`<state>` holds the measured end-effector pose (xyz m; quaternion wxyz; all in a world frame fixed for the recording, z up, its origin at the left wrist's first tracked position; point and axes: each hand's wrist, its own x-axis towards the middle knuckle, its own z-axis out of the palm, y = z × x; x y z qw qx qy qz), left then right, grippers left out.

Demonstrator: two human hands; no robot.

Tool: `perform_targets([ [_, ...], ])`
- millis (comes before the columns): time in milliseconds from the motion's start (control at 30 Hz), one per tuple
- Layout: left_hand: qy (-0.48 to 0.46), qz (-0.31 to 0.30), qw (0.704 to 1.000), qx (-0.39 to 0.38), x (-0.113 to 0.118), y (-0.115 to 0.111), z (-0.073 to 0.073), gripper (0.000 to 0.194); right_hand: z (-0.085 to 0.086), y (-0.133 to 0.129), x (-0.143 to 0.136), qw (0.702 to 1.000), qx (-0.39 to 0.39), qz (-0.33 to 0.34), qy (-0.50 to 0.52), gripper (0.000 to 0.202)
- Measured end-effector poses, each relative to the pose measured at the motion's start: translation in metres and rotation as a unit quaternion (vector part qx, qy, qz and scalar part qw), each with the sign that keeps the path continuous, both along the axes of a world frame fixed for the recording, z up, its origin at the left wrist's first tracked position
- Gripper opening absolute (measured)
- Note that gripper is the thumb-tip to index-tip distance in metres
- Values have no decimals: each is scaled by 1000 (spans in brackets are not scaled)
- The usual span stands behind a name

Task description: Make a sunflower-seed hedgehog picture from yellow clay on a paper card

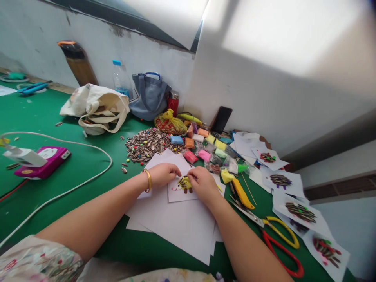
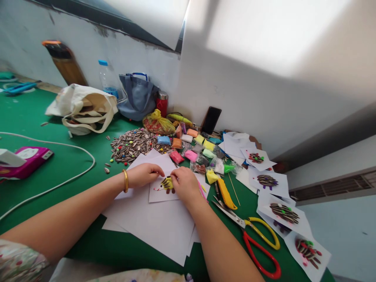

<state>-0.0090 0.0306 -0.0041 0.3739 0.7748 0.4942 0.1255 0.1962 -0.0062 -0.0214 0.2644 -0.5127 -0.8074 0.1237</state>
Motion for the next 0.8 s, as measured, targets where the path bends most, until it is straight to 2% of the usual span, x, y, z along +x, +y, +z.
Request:
perform_targets([
  [467,59,-42,997,18,2,-3,4,36,5,-2,-6,999,-33,3,-20,15],
  [800,72,-39,996,20,3,-4,5,36,2,-1,-5,999,-37,12,-23,16],
])
